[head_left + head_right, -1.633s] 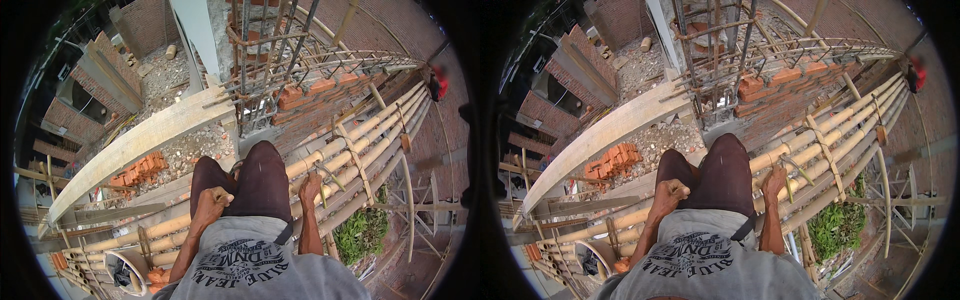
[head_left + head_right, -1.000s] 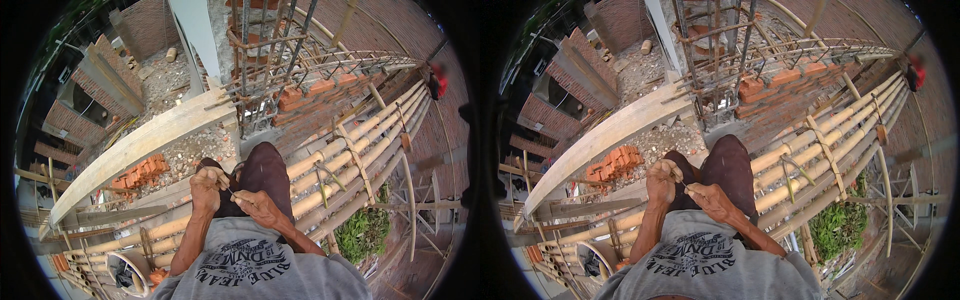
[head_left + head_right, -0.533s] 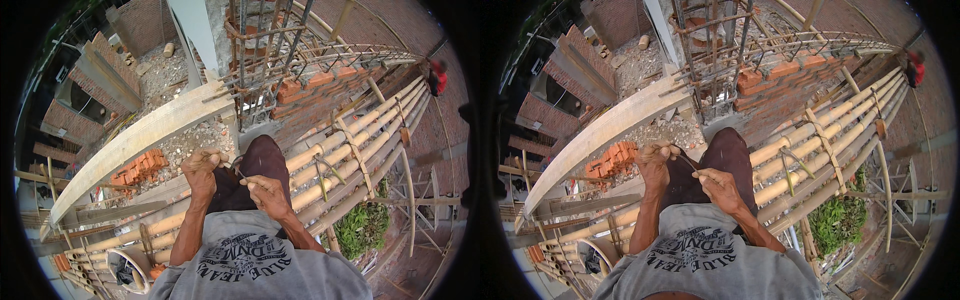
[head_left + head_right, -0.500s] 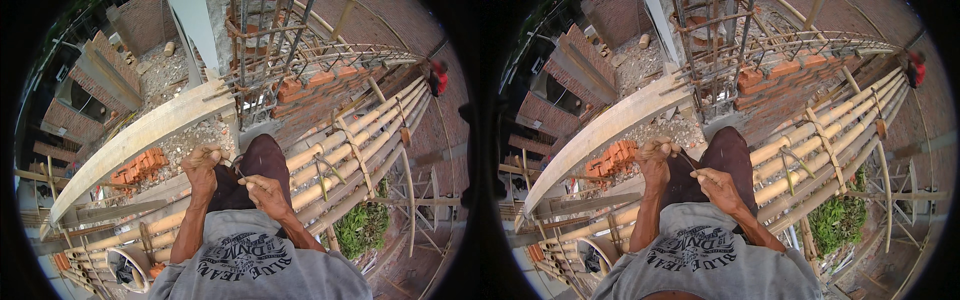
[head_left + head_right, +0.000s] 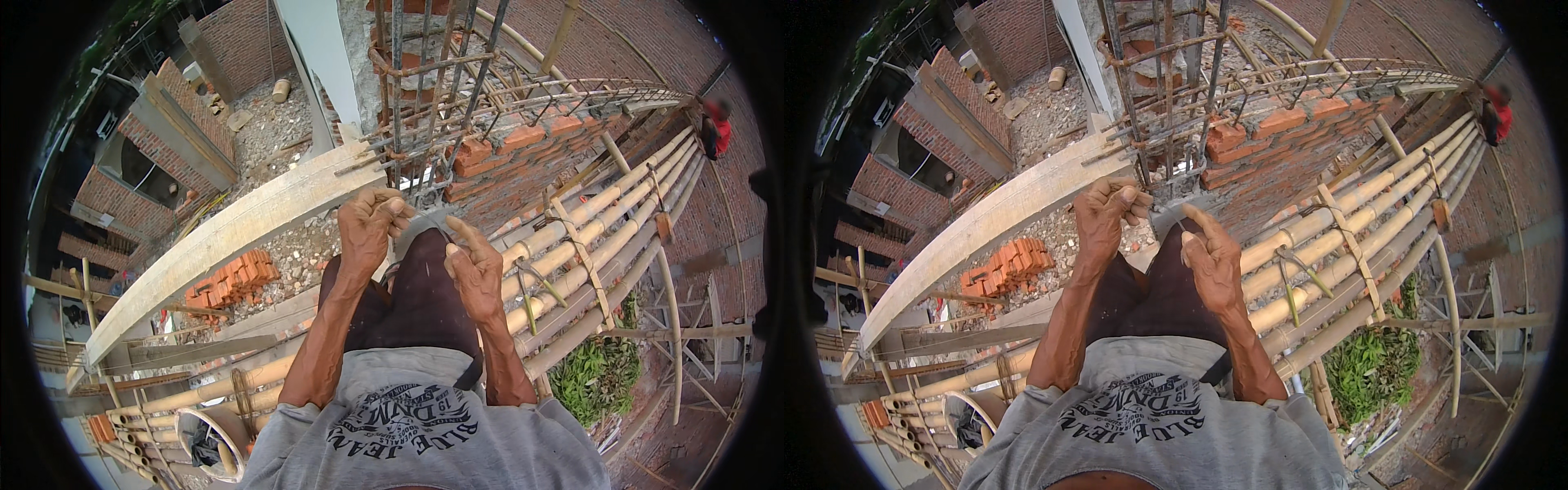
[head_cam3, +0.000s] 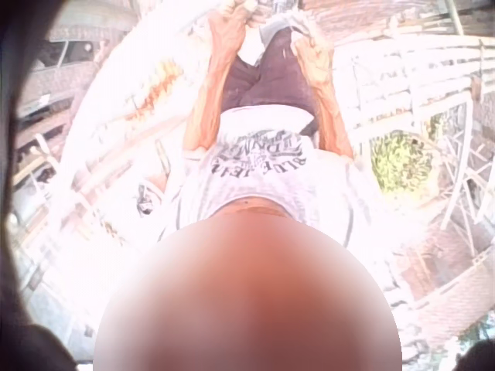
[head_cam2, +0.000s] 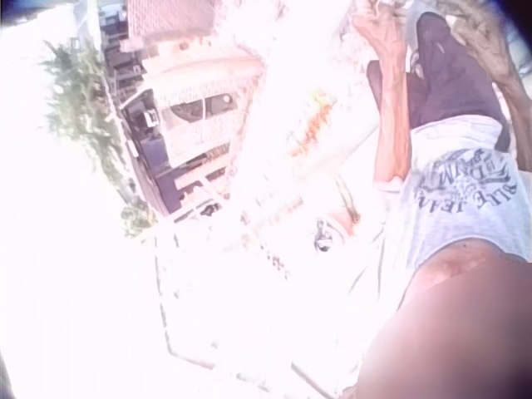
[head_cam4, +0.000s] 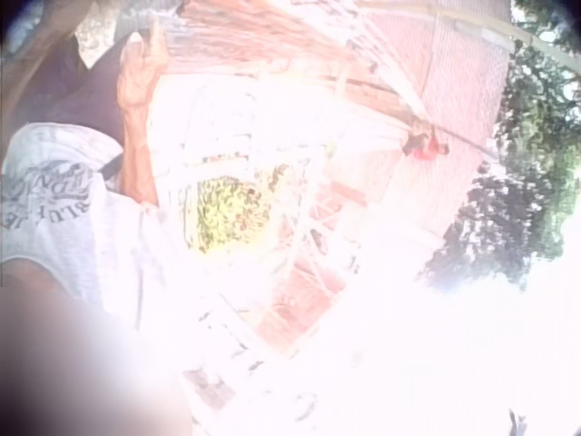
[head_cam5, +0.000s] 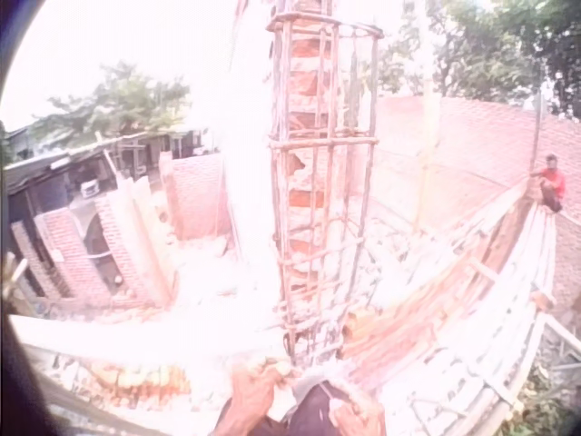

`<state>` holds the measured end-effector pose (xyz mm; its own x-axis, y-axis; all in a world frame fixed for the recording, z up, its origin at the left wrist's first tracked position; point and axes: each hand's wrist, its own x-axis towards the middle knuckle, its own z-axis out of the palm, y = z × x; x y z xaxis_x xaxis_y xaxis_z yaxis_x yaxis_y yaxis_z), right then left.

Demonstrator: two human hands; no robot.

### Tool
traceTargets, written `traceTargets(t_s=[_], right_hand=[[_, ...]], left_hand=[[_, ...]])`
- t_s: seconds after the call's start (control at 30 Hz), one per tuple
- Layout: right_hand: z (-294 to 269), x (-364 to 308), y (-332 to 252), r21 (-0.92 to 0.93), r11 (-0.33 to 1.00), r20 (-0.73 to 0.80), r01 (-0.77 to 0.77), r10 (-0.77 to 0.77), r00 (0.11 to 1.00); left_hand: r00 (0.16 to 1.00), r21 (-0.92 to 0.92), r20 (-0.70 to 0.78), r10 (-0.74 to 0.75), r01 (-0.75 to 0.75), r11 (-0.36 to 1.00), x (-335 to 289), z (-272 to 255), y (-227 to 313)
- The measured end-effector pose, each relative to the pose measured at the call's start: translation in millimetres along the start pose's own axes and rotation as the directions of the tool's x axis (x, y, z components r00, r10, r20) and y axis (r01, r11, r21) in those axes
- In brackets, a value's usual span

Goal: The person arranges bricks on a bamboo scaffold and then uses pliers to twist wire around rebar, securing the scaffold structure. The person works on a partially built brick building with bamboo scaffolding.

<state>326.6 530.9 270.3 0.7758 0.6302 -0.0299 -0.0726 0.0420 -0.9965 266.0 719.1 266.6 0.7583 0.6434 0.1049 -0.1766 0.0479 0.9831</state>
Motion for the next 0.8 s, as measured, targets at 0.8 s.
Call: traceTargets(t_s=[0.8], right_hand=[[-38, 214, -107, -0.730, 0.455, 0.343, 0.510, -0.402, 0.849]], left_hand=[[0.969, -0.229, 0.162, -0.184, 0.218, 0.949, 73, 66, 6]])
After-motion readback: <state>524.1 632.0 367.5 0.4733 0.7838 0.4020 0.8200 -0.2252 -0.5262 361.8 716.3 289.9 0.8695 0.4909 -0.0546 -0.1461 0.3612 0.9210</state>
